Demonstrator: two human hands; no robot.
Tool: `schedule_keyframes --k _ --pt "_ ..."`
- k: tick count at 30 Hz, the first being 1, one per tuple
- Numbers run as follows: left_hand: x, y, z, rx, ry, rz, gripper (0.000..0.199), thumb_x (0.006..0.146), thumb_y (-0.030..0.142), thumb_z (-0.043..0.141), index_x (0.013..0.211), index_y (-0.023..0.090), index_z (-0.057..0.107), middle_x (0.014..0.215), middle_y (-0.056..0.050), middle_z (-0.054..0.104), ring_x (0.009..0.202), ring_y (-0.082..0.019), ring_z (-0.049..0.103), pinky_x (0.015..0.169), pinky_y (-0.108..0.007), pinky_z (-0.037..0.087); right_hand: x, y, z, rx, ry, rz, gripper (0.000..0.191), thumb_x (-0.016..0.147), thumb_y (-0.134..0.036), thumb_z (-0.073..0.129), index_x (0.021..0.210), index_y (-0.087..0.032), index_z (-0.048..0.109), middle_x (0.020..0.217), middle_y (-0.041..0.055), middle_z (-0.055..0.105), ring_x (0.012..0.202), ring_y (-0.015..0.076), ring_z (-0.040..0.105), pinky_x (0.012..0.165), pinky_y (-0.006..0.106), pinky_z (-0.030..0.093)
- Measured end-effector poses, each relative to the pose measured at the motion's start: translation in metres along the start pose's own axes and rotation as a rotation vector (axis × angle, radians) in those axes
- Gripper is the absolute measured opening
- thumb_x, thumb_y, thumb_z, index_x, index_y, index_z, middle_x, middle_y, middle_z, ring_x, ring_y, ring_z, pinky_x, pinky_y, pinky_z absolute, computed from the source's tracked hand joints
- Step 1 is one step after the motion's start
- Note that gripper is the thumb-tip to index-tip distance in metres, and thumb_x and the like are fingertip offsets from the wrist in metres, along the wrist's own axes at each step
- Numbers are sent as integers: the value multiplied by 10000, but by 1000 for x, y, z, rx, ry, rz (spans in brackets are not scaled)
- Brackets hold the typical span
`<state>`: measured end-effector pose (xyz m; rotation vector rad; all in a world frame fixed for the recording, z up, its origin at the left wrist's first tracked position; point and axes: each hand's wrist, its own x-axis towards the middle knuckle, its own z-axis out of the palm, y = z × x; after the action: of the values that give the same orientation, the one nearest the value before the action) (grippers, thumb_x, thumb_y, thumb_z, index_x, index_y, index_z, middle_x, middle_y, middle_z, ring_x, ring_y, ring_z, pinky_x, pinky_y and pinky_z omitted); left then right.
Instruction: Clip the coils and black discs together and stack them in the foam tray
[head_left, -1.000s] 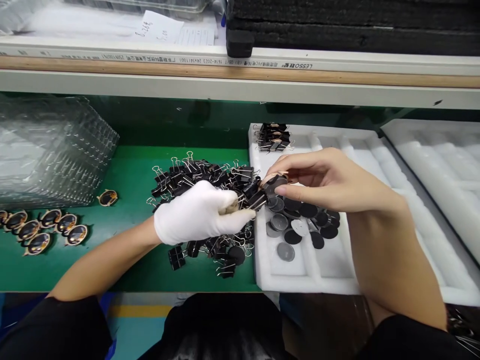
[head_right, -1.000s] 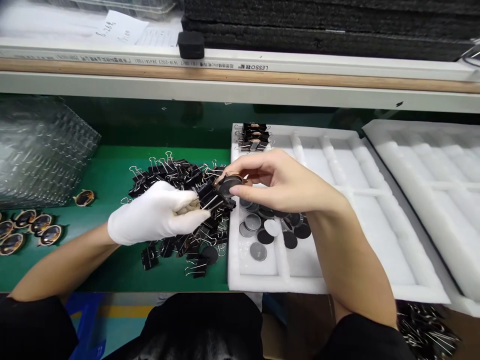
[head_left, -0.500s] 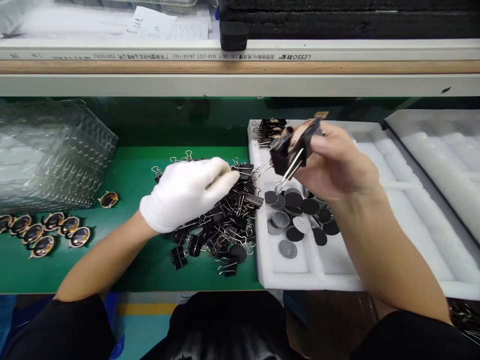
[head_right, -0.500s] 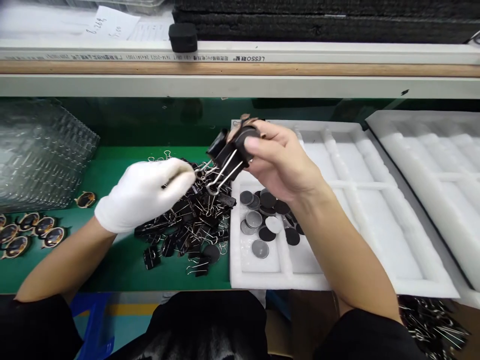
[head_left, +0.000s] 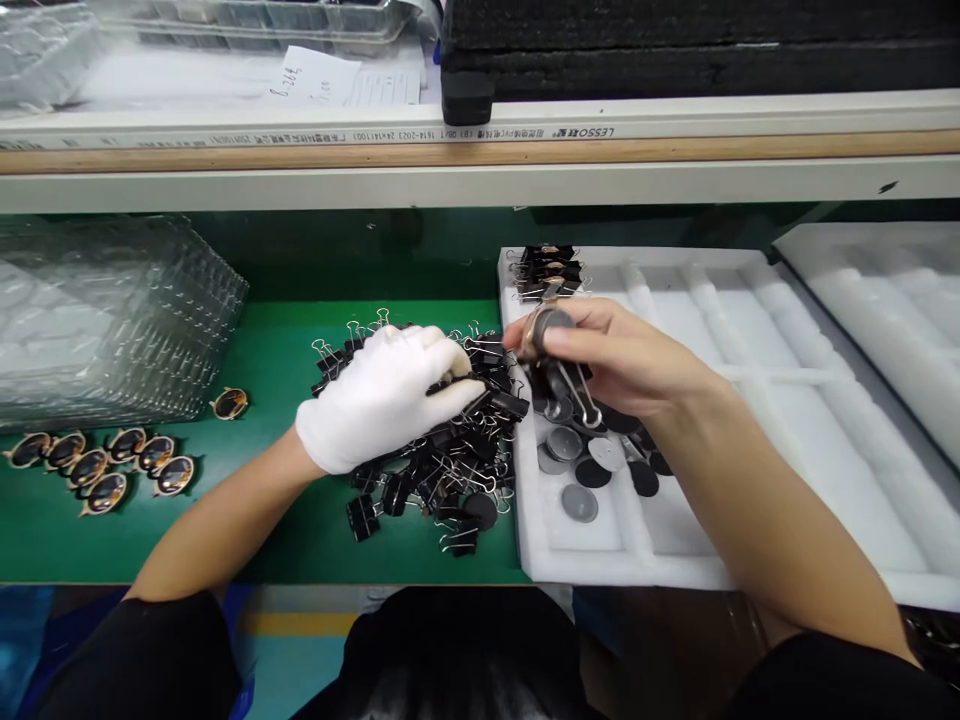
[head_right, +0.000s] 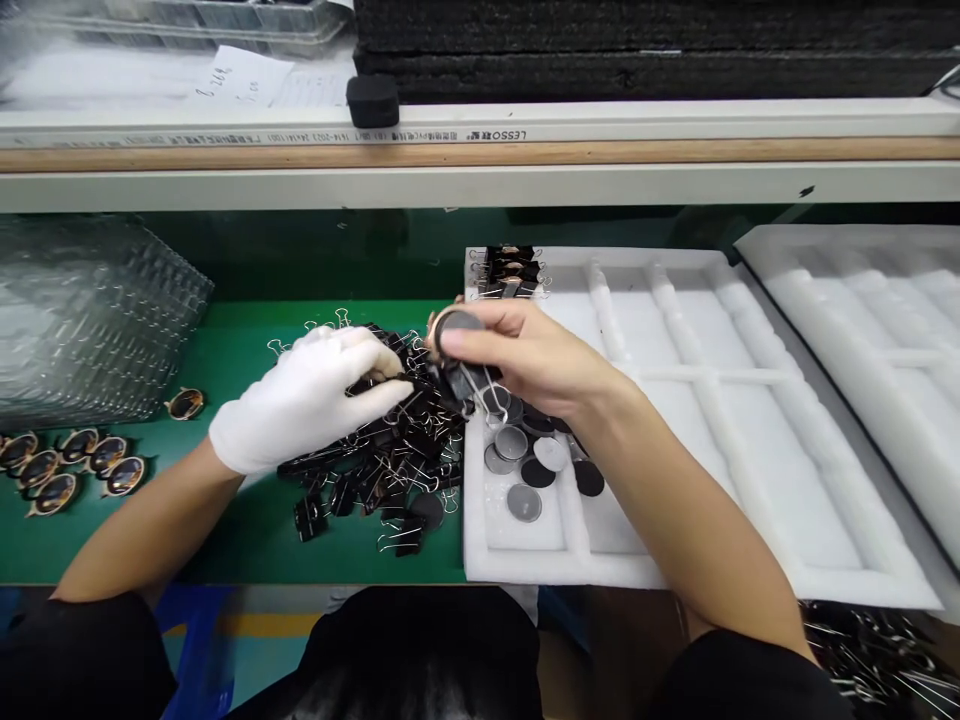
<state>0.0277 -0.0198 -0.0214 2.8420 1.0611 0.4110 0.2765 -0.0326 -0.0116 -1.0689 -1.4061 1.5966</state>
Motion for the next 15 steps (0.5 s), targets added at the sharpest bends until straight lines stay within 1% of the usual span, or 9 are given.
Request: schedule_keyframes --k 2,3,5,6,8,9,11,13,15 --pt "2 -4 -5 -60 2 -48 261 988 417 565 907 185 652 887 -25 690 789 -184 615 756 -345 397 -5 -1 5 -236 -94 -30 231 773 -458 862 862 -250 814 1152 66 751 1098 259 685 914 395 565" --pt "2 -5 -8 -97 17 -65 244 974 405 582 898 183 648 870 -21 686 772 -176 609 736 -333 402 -7 -1 9 -326 -129 -51 200 782 -431 858 876 -258 825 1248 72 730 1223 286 641 980 416 545" --pt "2 -3 -11 -210 54 -92 210 947 375 609 872 182 641 833 -8 672 748 -155 601 701 -302 419 -9 1 19 -403 -162 -105 149 797 -381 850 894 -269 833 1333 65 697 1319 295 586 1046 428 519" --pt "1 -2 -13 -273 72 -107 203 945 366 603 861 184 638 831 -5 670 750 -146 604 694 -287 432 -9 2 24 -399 -171 -126 136 802 -364 847 896 -266 833 1299 64 712 1270 288 618 1029 422 532" --pt "-1 2 -17 -358 118 -157 210 962 366 556 891 189 644 861 -6 683 768 -138 616 698 -269 455 -10 3 31 -339 -174 -144 126 801 -346 852 881 -251 831 1135 58 757 1059 258 696 922 395 579" --pt "-2 3 -19 -362 139 -194 220 962 381 540 925 192 647 871 -7 688 764 -140 618 693 -271 460 -10 3 33 -297 -166 -145 130 798 -346 857 876 -245 830 1050 51 764 967 241 705 865 379 592" --pt "-4 3 -22 -303 137 -260 246 927 428 553 930 197 639 801 4 674 696 -143 594 645 -276 444 -11 2 33 -208 -136 -149 149 791 -353 867 885 -243 834 947 39 759 889 223 700 802 357 599" --pt "-7 3 -22 -234 67 -261 273 850 466 617 774 206 585 632 38 583 569 -122 506 559 -267 378 -12 1 30 -138 -114 -150 167 778 -348 880 905 -246 839 925 36 755 894 222 699 797 349 600" --pt "-8 4 -20 -212 31 -207 385 789 474 657 610 207 446 514 59 452 487 -92 390 503 -259 306 -12 1 28 -109 -116 -145 164 761 -329 895 890 -244 841 902 35 750 884 221 700 776 340 599"
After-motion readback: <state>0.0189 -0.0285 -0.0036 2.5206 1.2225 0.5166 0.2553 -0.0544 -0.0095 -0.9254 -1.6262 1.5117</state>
